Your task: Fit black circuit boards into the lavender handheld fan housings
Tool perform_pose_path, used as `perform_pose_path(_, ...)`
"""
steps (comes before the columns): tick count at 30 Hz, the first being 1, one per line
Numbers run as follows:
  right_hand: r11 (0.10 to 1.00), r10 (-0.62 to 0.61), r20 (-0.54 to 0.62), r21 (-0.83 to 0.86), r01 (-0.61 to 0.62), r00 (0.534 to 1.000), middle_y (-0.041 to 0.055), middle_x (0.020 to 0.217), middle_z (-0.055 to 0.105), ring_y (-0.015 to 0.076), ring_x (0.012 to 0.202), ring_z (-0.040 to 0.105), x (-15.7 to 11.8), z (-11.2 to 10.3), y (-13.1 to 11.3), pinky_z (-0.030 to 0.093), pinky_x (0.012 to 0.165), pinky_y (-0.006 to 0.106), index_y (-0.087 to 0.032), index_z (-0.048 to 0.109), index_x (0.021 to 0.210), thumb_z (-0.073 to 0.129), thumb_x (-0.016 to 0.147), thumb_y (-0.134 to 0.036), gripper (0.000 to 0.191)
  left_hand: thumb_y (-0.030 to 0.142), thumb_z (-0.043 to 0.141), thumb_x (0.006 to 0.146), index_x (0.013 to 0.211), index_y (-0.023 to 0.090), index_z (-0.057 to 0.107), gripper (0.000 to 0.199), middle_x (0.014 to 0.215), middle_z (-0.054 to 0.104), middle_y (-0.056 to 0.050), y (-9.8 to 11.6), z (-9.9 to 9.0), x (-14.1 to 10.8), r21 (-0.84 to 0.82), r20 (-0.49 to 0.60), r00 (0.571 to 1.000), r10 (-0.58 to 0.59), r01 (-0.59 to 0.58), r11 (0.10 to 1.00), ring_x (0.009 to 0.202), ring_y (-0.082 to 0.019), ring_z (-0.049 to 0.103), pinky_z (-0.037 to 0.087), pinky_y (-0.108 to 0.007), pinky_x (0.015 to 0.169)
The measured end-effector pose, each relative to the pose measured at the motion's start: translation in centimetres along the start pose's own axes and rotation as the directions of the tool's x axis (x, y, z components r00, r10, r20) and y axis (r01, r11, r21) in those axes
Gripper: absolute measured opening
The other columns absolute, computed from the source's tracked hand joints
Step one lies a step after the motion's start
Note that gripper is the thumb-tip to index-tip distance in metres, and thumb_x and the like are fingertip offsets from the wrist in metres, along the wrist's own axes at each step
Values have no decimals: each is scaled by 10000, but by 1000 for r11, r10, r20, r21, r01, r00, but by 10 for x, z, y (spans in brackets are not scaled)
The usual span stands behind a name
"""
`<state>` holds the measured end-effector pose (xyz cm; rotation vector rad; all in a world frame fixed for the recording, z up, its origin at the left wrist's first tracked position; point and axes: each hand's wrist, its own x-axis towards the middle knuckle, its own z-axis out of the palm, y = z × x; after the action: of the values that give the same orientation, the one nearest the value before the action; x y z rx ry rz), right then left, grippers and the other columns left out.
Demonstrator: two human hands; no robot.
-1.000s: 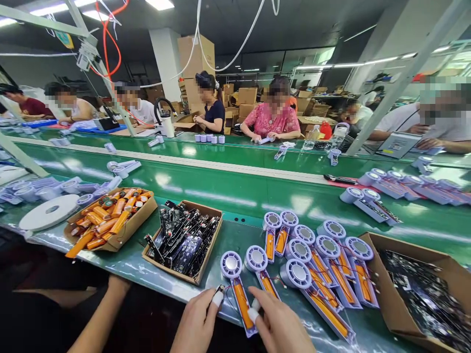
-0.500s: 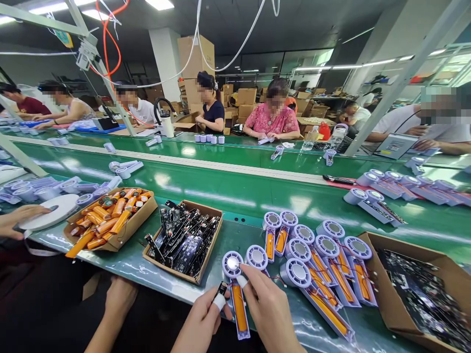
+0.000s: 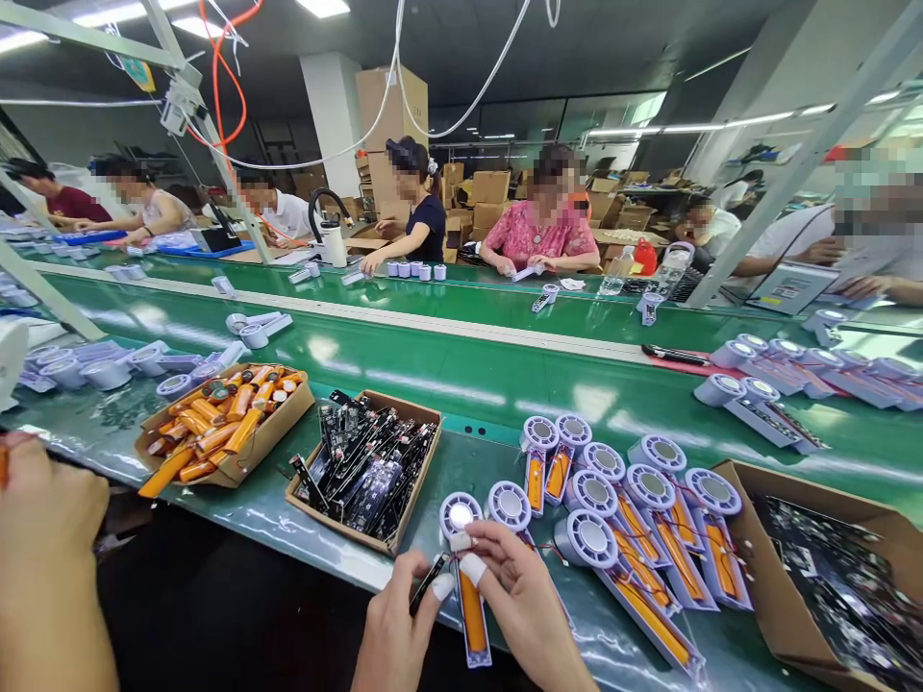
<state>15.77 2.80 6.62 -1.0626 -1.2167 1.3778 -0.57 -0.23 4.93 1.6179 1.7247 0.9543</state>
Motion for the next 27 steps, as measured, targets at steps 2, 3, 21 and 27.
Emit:
perform_pose_path(2,1000,0,-5,-6,0,1000,64,924,720,212,885,684,-1,-2,2,542,805,295,-224,687,985,645,880,-378,191,453,486,917,948,251,607,236,838,724,-22,-2,-2,2,24,-1,999,39,-39,999,737,-204,701,540,-293,696)
perform_pose_path(3,999,-13,0,-32,13,1000,60,905,722,208,861,686,-1,-2,3,542,787,289,-228,700,965,634,890,-379,181,445,481,919,950,253,612,235,846,730,-28,-2,-2,2,24,3,999,54,-54,998,757,-210,707,541,-294,706)
perform_pose_path(21,835,-222,180,-472,282,958,10,931,672,167,854,639,-6,-2,-3,480,766,248,-254,622,1004,468,966,-187,173,457,457,928,1052,223,690,353,823,724,-49,34,-14,4,-217,139,990,-33,63,974,785,-217,672,534,-281,713)
perform_pose_path(27,749,-323,258,-518,412,911,35,997,624,172,934,603,-10,-2,3,485,824,278,-248,592,1025,447,949,-88,229,427,489,928,953,190,702,320,852,696,-58,32,-17,8,-217,218,975,-33,81,973,748,-183,615,486,-244,672)
